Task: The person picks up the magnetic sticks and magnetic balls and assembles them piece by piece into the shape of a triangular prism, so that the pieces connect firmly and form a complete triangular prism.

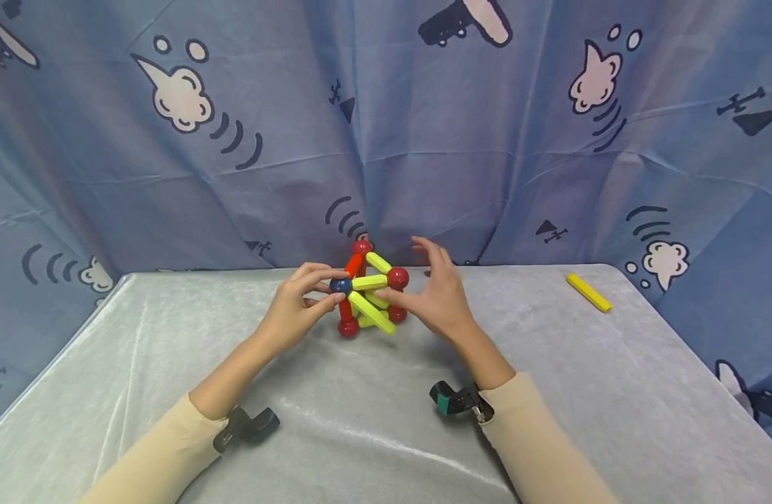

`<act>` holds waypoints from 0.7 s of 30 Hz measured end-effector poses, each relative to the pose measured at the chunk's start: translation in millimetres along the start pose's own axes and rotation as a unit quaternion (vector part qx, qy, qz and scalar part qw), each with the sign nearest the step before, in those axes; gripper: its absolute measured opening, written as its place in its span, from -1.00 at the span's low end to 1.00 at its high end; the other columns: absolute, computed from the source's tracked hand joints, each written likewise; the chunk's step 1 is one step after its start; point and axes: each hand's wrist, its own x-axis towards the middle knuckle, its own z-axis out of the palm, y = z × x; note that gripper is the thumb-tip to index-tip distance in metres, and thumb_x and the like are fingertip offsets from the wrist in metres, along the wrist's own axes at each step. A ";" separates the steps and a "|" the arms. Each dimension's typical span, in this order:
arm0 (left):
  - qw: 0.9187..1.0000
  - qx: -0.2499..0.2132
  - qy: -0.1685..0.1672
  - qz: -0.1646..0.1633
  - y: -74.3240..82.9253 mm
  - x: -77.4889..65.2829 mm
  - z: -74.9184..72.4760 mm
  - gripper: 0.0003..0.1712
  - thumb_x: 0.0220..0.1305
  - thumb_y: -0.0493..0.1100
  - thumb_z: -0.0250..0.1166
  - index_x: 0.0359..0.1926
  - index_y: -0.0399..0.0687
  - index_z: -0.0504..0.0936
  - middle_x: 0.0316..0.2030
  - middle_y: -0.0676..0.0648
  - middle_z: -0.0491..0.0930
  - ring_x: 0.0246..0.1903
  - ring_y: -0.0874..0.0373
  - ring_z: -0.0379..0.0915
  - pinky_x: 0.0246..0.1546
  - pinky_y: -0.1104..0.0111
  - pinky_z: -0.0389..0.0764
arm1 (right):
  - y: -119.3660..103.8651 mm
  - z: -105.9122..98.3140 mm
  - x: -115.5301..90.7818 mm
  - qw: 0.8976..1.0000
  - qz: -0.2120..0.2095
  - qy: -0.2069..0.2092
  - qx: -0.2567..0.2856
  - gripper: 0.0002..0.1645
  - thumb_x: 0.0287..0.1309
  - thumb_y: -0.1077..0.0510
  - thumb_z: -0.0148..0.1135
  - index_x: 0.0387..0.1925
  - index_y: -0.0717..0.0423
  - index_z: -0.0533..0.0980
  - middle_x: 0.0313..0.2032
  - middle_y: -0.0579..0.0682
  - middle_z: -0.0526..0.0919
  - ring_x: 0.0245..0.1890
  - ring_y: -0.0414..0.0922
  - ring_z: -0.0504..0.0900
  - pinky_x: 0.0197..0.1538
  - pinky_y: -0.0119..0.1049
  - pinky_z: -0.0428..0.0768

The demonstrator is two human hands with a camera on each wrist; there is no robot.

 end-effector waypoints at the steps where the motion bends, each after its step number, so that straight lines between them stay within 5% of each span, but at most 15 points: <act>1: 1.000 0.001 0.000 -0.001 -0.1 0.1 0.2 -0.65 0.33 -0.22 0.37 0.13 -0.02 0.68 0.07 -0.12 0.54 -0.09 0.01 0.69 -0.06 0.28 0.75 | 4.9 0.1 -0.2 0.998 0.047 -0.046 0.017 0.20 -0.05 -0.05 0.61 0.53 0.07 0.13 0.31 0.23 0.46 0.27 0.19 0.50 0.27 0.17 0.55; 4: 1.000 0.000 0.004 0.000 -0.3 0.2 0.8 -0.65 0.33 -0.23 0.37 0.13 -0.02 0.68 0.06 -0.12 0.55 -0.08 0.00 0.66 -0.04 0.20 0.75 | 18.0 7.7 -2.7 0.978 0.102 -0.165 0.079 0.46 -0.01 0.00 0.59 0.62 -0.11 -0.26 0.40 0.23 0.39 0.39 0.21 0.42 0.40 0.19 0.43; 6: 1.000 0.001 0.005 0.002 0.3 0.5 0.9 -0.65 0.33 -0.23 0.37 0.13 -0.02 0.68 0.06 -0.12 0.55 -0.08 0.00 0.65 -0.03 0.18 0.75 | 23.7 14.9 -4.8 0.972 0.095 -0.188 0.108 0.52 -0.03 0.05 0.62 0.63 -0.12 -0.33 0.31 0.22 0.50 0.29 0.18 0.52 0.32 0.09 0.54; 9: 1.000 -0.002 0.004 0.005 1.0 0.3 0.4 -0.64 0.33 -0.23 0.37 0.14 -0.03 0.68 0.07 -0.12 0.55 -0.07 0.00 0.66 -0.03 0.17 0.75 | 27.2 23.6 -7.8 0.973 0.082 -0.162 0.145 0.44 -0.03 0.15 0.61 0.63 -0.05 -0.20 0.06 0.16 0.64 0.05 0.04 0.63 0.10 -0.18 0.66; 15: 1.000 -0.012 -0.001 0.004 0.6 1.2 1.3 -0.64 0.33 -0.24 0.36 0.14 -0.05 0.68 0.07 -0.10 0.55 -0.07 0.01 0.66 -0.02 0.18 0.74 | 29.5 28.2 -11.2 0.980 0.104 -0.106 0.131 -0.21 0.04 0.18 0.56 0.29 0.14 0.39 -0.06 0.19 0.69 -0.16 -0.05 0.63 -0.08 -0.38 0.62; 21: 1.000 -0.011 -0.004 -0.002 -0.1 0.8 2.2 -0.65 0.34 -0.23 0.36 0.14 0.00 0.68 0.08 -0.09 0.54 -0.07 0.03 0.67 -0.04 0.25 0.75 | 33.0 33.6 -11.6 0.979 0.114 -0.090 0.141 -0.35 0.07 0.18 0.53 0.18 0.18 0.46 -0.08 0.24 0.71 -0.21 -0.07 0.63 -0.20 -0.41 0.67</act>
